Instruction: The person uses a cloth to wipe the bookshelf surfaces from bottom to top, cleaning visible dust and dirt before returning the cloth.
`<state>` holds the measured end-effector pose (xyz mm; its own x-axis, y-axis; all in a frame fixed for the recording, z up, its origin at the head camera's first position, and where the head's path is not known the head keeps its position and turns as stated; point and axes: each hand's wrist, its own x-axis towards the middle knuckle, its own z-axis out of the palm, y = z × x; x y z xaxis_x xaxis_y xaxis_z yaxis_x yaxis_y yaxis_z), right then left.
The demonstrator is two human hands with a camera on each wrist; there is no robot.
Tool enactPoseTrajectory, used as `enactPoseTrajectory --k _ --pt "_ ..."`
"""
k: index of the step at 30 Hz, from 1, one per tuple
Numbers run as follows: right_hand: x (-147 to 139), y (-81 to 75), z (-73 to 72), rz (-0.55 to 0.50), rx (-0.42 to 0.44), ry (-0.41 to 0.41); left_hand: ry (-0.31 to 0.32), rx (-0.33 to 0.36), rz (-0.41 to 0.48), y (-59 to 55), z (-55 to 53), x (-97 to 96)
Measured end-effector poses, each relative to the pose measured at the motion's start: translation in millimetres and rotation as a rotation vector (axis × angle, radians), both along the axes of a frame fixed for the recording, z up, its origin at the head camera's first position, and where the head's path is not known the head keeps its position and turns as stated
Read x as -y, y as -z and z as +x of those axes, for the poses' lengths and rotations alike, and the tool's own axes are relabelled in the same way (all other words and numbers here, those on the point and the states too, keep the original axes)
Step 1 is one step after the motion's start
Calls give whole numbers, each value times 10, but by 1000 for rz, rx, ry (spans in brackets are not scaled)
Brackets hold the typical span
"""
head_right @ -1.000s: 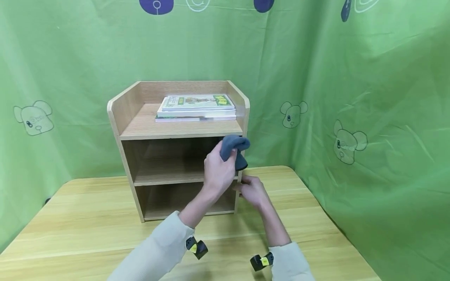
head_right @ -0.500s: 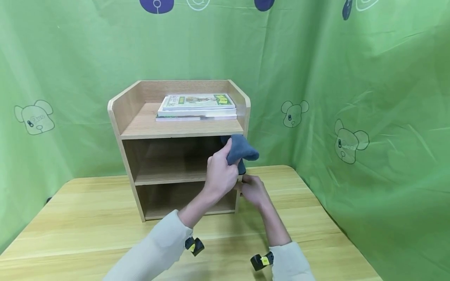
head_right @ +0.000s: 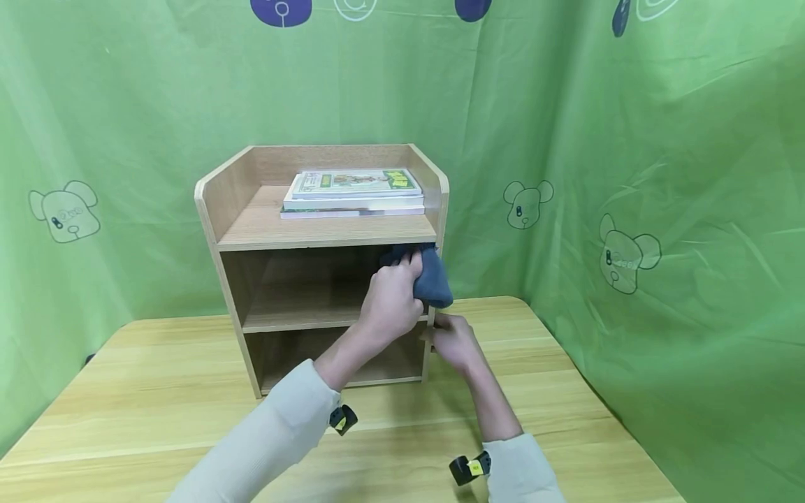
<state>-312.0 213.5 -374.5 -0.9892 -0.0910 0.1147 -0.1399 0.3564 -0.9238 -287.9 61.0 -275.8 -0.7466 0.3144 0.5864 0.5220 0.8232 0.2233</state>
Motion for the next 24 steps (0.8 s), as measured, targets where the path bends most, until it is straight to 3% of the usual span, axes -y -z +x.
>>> enactPoseTrajectory --k 8,14,19,22,24 --pt "-4 26 -11 -14 2 44 -66 -2 -243 310 -47 18" --pt "-8 3 -13 -3 -1 53 -80 5 -299 352 22 42" --pt "-15 7 -14 -27 -28 32 5 85 -247 301 135 100" --pt "-30 15 -6 -18 -74 -1 59 171 -111 290 162 116" --pt "-36 16 3 -8 -90 -15 80 223 25 295 150 106"
